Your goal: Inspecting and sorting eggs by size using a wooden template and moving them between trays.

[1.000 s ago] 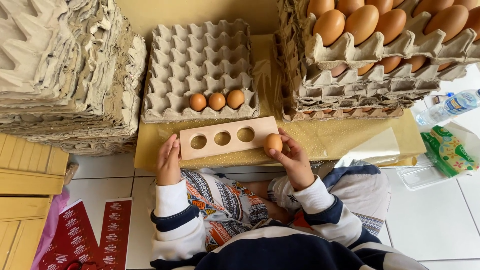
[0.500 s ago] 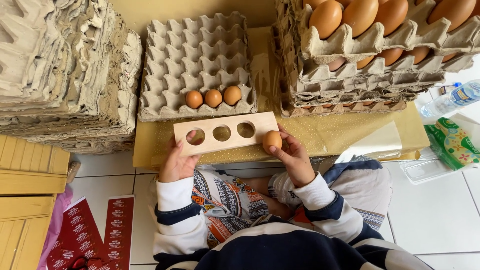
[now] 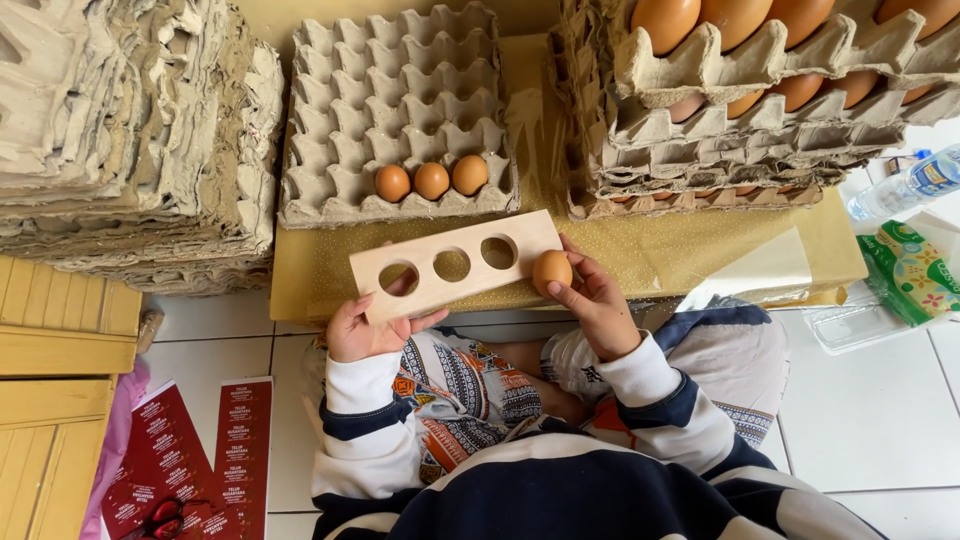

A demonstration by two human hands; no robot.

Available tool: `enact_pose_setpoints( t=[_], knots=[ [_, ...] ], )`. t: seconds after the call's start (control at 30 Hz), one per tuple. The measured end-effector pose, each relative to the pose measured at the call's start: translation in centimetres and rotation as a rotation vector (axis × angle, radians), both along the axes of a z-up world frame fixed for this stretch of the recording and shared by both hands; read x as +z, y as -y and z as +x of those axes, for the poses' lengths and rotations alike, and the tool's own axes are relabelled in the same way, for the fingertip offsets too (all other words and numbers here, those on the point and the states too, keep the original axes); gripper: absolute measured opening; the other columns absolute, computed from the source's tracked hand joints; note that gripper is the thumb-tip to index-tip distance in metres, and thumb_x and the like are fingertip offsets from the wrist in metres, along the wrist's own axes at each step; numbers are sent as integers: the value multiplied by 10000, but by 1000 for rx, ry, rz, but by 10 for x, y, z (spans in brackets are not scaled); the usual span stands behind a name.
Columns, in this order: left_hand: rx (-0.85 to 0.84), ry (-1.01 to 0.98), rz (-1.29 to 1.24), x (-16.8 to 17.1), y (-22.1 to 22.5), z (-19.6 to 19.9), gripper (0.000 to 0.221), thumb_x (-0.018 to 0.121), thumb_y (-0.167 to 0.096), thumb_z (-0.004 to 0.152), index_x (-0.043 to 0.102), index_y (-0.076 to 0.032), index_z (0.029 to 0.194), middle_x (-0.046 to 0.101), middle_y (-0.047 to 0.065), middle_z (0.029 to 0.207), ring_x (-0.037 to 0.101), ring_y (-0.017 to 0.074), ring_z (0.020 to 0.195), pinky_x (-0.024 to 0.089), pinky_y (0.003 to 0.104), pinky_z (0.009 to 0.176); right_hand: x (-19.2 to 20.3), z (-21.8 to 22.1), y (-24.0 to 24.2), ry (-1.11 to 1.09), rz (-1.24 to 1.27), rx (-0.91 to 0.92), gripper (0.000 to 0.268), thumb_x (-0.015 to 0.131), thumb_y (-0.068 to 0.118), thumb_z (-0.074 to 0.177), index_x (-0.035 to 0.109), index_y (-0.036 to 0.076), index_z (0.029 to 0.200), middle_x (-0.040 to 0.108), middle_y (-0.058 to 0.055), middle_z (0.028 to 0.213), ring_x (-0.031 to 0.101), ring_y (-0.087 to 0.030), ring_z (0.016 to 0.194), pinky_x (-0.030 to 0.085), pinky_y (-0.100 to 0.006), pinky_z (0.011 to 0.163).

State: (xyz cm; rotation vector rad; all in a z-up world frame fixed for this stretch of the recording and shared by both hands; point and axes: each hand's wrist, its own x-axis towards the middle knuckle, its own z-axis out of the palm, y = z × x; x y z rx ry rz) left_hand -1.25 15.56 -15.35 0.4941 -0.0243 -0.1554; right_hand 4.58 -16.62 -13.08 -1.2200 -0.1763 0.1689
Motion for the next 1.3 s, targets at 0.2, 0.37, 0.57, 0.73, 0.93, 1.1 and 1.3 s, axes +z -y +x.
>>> enact_pose_setpoints(
  t=[0.2,0.37,0.57,0.73,0.93,1.1,1.3],
  knots=[
    [-107,-13,29,-38,-11,-4,558,535,-314,845,587,-304,1401,419,208,1569,413,603,1323,364,801,997,-3,-6,10,-65,-36,21,479,789,30,830,593,-47,1261,373,-169,1611,627,-241,1141,558,-358,926],
    [-145,-26,48,-94,-29,2,611,465,-273,878,497,-230,1486,403,170,1589,428,559,1340,373,784,995,5,-19,16,-74,-68,31,476,793,22,818,603,-44,1249,380,-176,1604,627,-242,1129,563,-374,915],
    [-200,62,43,-90,-24,-1,628,464,-286,899,437,-257,1526,340,161,1624,352,556,1385,336,805,999,1,-30,27,-26,-43,45,462,801,54,824,607,-48,1231,394,-182,1570,611,-249,1121,570,-375,879],
    [-319,310,81,1,10,-7,921,585,-378,894,80,-185,1640,103,212,1683,301,502,1441,316,720,1080,-1,-34,32,-33,-29,60,466,794,42,823,605,-62,1236,394,-190,1566,618,-275,1144,566,-374,879],
    [-402,456,52,19,20,-10,1123,648,-505,883,-121,-167,1628,-59,231,1685,228,524,1470,216,739,1103,-3,-39,36,-28,-35,75,463,789,33,827,606,-64,1241,392,-193,1567,610,-283,1159,560,-370,887],
    [-365,505,68,36,30,-14,1253,656,-675,830,-155,-146,1626,-44,238,1687,273,454,1480,246,689,1132,1,-41,39,-65,-3,59,434,760,4,839,589,-79,1230,422,-195,1539,648,-273,1125,576,-351,853],
    [-319,517,72,43,38,-15,1266,642,-726,822,-165,-166,1622,-40,244,1686,269,452,1484,273,693,1127,16,-46,40,-128,83,63,432,713,22,862,567,-110,1246,405,-192,1560,650,-263,1126,585,-392,895]
  ],
)
